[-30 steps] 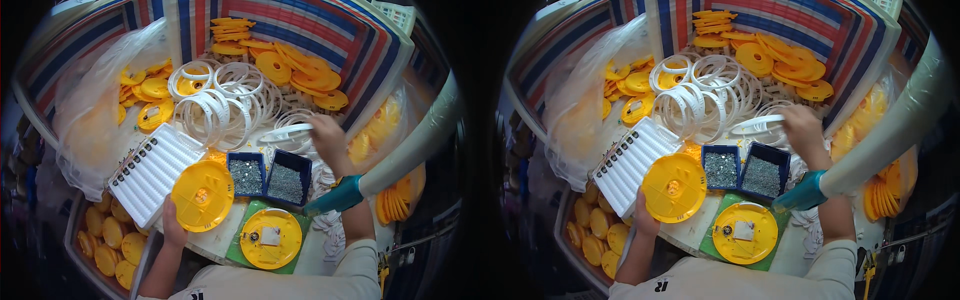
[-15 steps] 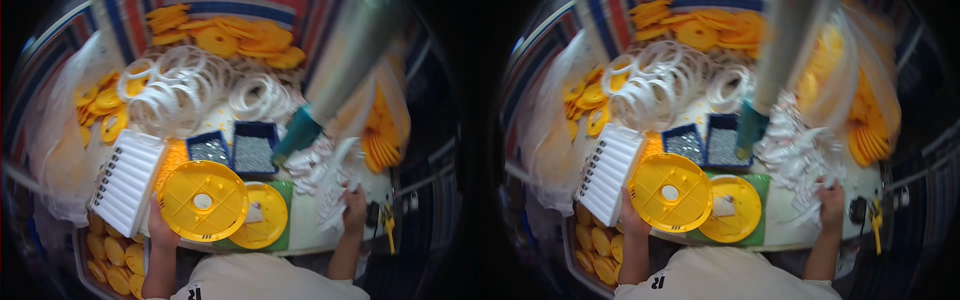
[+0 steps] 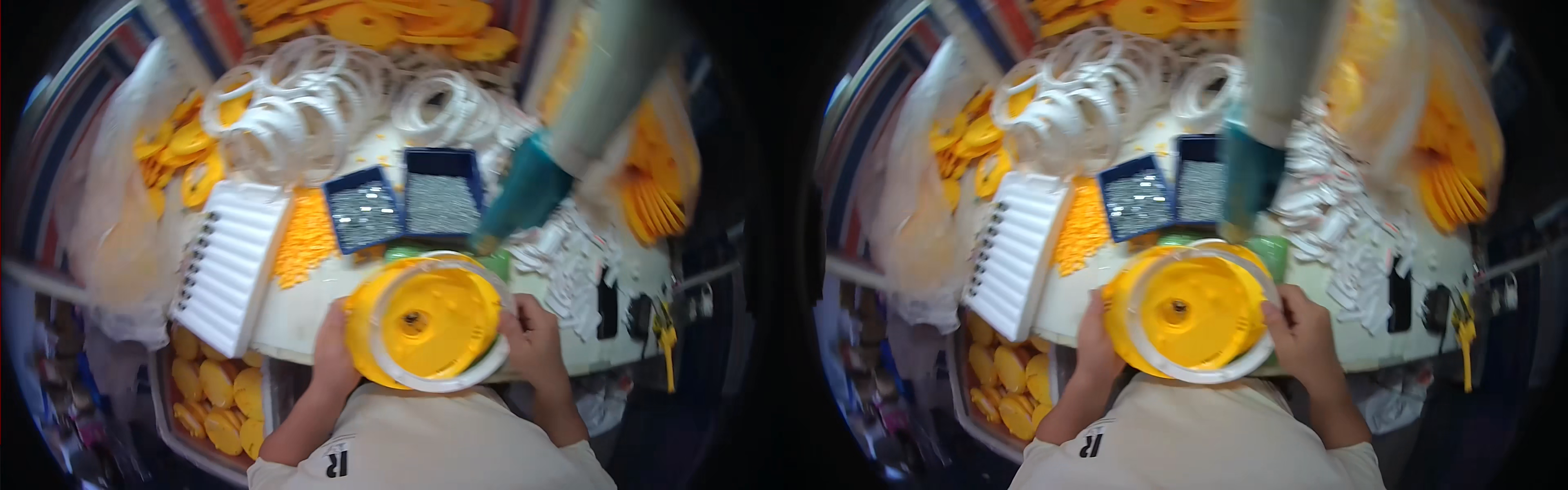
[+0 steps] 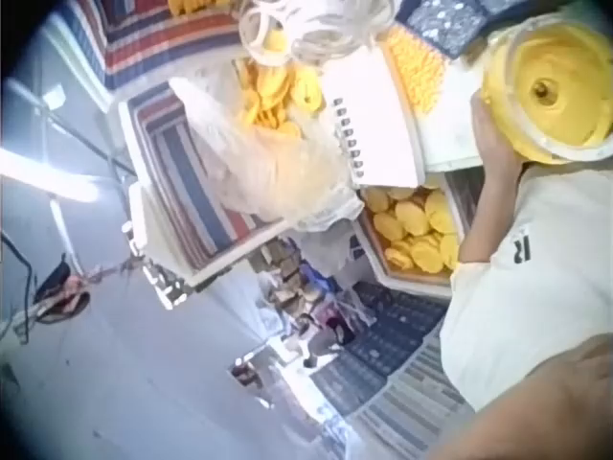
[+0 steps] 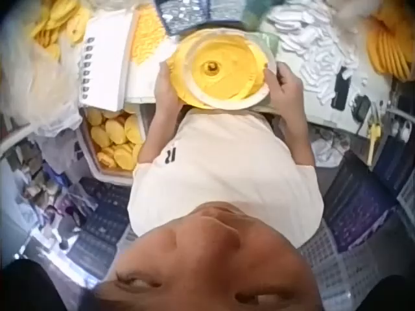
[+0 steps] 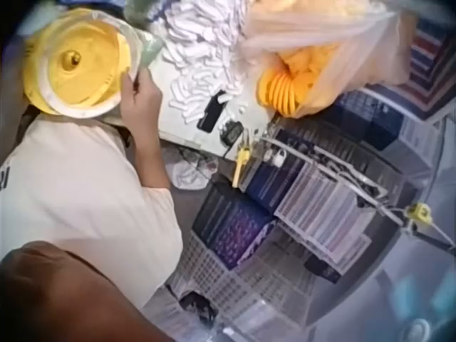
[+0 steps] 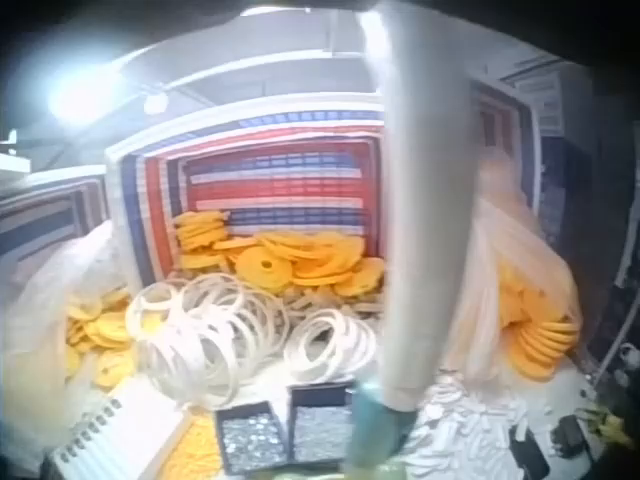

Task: Assembling circular yellow toy components by inserting small pieces and using a handheld power tool.

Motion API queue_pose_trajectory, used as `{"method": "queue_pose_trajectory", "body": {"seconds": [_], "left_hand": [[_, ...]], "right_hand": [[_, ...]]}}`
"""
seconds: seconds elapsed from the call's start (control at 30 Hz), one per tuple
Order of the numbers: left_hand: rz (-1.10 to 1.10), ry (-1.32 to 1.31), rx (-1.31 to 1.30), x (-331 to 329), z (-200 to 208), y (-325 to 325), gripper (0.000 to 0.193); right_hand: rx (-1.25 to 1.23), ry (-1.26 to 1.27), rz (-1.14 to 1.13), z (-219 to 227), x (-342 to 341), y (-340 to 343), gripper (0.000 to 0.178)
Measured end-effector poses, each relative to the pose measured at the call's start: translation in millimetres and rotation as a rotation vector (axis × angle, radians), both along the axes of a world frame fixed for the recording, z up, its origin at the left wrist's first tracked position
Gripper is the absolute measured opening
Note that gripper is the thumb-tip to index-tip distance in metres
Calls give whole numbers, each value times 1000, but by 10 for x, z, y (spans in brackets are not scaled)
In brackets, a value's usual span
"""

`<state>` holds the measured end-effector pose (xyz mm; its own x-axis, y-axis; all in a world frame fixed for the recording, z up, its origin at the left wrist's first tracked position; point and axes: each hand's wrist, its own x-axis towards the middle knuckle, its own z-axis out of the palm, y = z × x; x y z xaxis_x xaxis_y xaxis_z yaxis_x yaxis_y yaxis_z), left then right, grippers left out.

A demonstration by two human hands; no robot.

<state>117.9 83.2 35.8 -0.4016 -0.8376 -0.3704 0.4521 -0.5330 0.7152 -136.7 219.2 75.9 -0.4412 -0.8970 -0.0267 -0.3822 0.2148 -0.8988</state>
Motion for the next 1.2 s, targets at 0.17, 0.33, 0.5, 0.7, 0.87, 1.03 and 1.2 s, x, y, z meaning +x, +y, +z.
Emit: {"method": "queue_pose_trajectory", "body": {"seconds": [0.17, 0.33, 0.5, 0.7, 0.87, 1.03, 1.2], "left_hand": [[-20, -103, -99, 107, -97, 45, 45], [-17, -120, -54, 113, 121, -52, 43], [-39, -194, -96, 152, 68, -142, 48], [-143, -146, -54, 101, 141, -181, 55], [-203, -86, -120, 111, 64, -173, 55], [-212, -81, -108, 91, 75, -168, 55], [-275, -127, -155, 108, 97, -168, 62]], "right_hand": [[-133, 231, 36, -25, -45, -128, 24], [-270, 240, 103, 5, -129, -311, 28], [-224, 449, 265, 154, -7, -556, 40], [-213, 583, 328, 313, 11, -667, 38], [-168, 679, 318, 311, -11, -663, 35], [-123, 701, 310, 276, -2, -615, 32], [-50, 674, 276, 264, 9, -623, 29]]}}
